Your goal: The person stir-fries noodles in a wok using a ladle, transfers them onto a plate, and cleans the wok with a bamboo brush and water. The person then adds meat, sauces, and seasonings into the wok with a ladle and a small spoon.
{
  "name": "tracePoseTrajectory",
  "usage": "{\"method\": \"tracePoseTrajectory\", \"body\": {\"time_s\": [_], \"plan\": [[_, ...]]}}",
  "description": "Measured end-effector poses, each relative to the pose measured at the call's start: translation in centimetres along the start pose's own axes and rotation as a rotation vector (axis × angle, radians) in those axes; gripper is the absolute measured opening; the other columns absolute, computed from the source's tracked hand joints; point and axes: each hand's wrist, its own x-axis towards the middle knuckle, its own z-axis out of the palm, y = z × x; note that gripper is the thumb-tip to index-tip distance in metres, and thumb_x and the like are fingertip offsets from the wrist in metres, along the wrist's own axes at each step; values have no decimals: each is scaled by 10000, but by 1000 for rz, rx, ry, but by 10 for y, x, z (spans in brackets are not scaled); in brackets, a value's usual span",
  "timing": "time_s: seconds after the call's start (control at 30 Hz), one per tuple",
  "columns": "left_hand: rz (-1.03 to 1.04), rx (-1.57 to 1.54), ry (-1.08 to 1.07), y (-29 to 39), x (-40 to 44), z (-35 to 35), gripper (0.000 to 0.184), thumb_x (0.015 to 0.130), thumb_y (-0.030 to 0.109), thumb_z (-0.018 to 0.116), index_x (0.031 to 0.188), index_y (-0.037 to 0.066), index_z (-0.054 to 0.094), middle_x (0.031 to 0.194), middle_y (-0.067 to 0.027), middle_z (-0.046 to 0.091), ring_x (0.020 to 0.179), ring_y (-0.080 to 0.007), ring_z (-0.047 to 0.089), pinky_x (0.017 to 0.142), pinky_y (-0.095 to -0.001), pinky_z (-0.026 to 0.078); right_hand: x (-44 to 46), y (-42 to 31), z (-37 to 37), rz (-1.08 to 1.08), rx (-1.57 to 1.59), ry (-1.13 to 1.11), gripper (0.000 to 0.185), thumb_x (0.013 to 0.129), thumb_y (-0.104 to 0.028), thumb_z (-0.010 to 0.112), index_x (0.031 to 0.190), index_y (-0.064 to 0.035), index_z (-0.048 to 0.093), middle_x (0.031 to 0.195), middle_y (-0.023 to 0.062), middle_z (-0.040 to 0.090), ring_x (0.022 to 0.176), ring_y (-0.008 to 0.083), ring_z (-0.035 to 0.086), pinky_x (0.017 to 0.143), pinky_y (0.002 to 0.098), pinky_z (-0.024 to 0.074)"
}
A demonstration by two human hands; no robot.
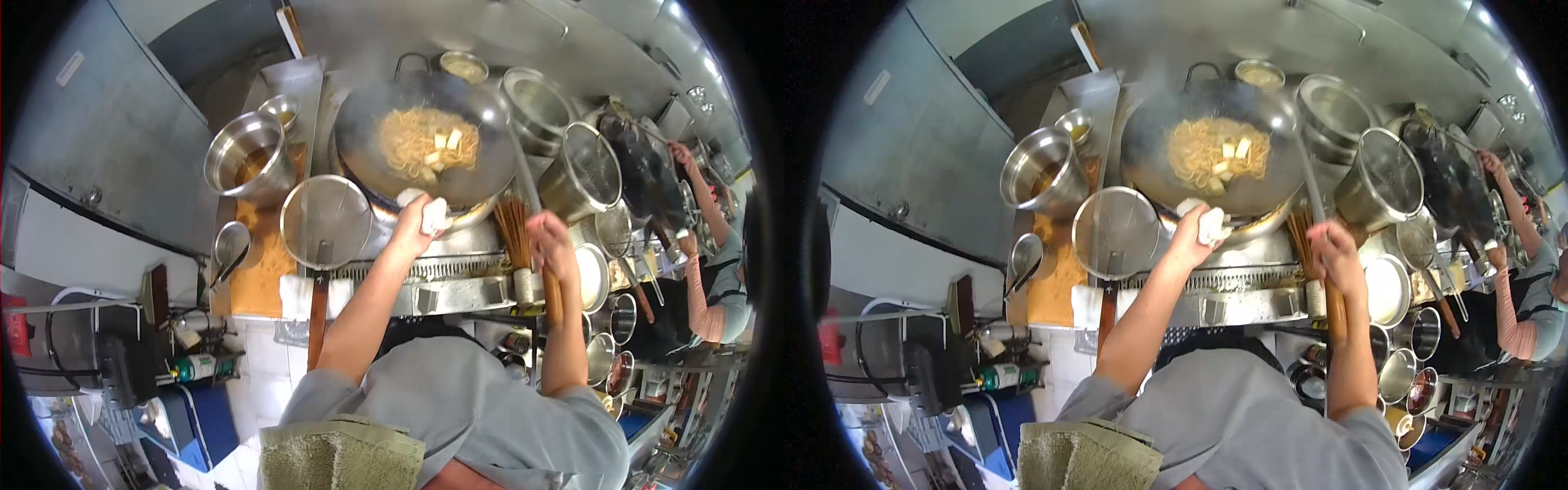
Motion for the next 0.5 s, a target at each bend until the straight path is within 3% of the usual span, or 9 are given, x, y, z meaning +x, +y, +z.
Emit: {"method": "tracePoseTrajectory", "body": {"time_s": [0.2, 0.27, 0.37, 0.5], "plan": [[-23, -10, 74, 7, -9, 13, 165, 897, 320, 524, 908, 162, 571, 850, -15, 621, 768, -200, 586, 589, -358, 463, 52, 33, 55, -23, 22, -2, 74, 923, -97, 533, 972, -70, 582, 610, -10, 468, 444, 74, 421, 363, 260, 372], [-2, 19, 36, 10, -13, 13, 163, 891, 310, 537, 905, 152, 574, 867, -20, 619, 766, -203, 578, 592, -361, 461, 39, 30, 81, 90, 322, -99, 75, 922, -80, 527, 981, -55, 566, 608, -5, 452, 444, 80, 422, 354, 251, 369], [-27, -22, 69, 10, -10, 13, 160, 890, 299, 543, 907, 142, 571, 860, -27, 604, 751, -213, 567, 584, -371, 451, 23, 9, 61, 193, 567, -121, 77, 921, -59, 513, 987, -45, 549, 626, 0, 438, 444, 81, 419, 337, 247, 364], [-44, -43, 101, 8, -9, 11, 161, 888, 289, 550, 939, 139, 581, 875, -34, 610, 756, -218, 569, 593, -371, 446, 71, 9, 47, 69, 219, -83, 86, 923, -85, 484, 966, -45, 546, 630, -9, 428, 458, 81, 423, 354, 256, 371]]}}
